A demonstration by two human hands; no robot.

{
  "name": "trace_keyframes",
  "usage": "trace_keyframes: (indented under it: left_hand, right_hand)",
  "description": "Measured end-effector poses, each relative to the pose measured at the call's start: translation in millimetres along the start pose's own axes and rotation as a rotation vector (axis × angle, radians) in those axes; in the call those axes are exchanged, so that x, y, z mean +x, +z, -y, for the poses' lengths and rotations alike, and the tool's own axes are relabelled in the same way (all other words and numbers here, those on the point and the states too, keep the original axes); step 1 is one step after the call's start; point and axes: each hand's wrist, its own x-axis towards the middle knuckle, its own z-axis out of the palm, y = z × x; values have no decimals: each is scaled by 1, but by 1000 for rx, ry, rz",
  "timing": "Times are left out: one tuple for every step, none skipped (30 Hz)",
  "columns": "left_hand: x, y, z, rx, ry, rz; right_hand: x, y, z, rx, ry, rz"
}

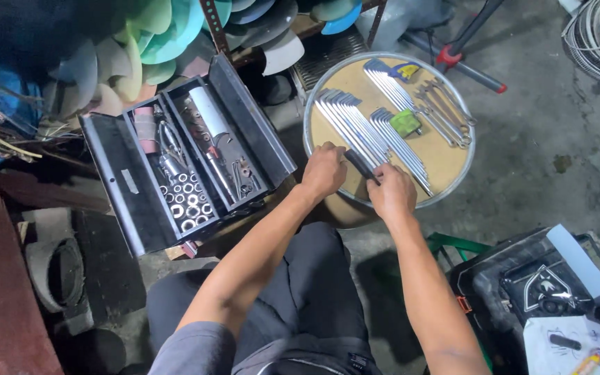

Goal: Organizing and inspecting various hand tools in a metal toolbox and on a nearby tray

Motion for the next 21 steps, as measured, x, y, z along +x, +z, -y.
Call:
trace_keyframes:
  left_hand:
    - [4,6,-1,2,3,-1]
    - [7,13,-1,22,-27,19]
    - [9,19,-1,43,-57,39]
    - [9,16,-5,44,-57,38]
    - [8,12,-9,26,-75,43]
    - [7,8,-13,7,-93,48]
    - [8,9,-14,8,-94,46]
    - [8,9,-14,-1,-111,51]
    - [9,8,-14,-10,-128,56]
    - [10,13,-11,-8,-135,51]
    - [10,17,-7,-27,-143,43]
    - [12,20,-3,-48,-152,31]
    - [7,8,-8,-47,-159,24]
    - [2,-3,-14,-100,-143,-7]
    - [-3,-15,-19,-153,-127,-38]
    - [-3,-22,-15,-152,-137,-43]
    - [-3,-28,-10,-126,-90,-119]
    - [-2,-35,-5,-99,-40,-194]
    - [-4,-50,0,-97,-47,-199]
    - [-8,-66,5,-67,-38,-269]
    - [-11,-82,10,-36,-28,-339]
  right_hand:
    - [1,2,-4,2,0,-3]
    - [0,4,-7,3,17,0]
    - [0,6,-11,4,33,4]
    - [-1,7,-12,5,31,4]
    - [-2,9,-14,20,7,-21]
    - [-3,10,-15,35,-18,-45]
    - [-3,12,-17,36,-21,-45]
    - [-2,13,-18,35,-45,-51]
    - [-2,15,-18,35,-69,-57]
    - [-4,15,-19,36,-77,-53]
    - [-7,14,-18,47,-91,-74]
    - [-8,14,-16,57,-109,-95]
    - [-11,14,-13,57,-118,-92]
    - [-14,13,-11,59,-156,-126]
    - [-17,12,-8,61,-194,-159]
    - [-19,12,1,60,-203,-152]
    - [-20,13,9,100,-217,-171]
    - [-21,14,18,140,-230,-192]
    - [-21,18,32,140,-238,-188]
    - [-22,22,45,189,-263,-176]
    - [-24,26,59,238,-288,-164]
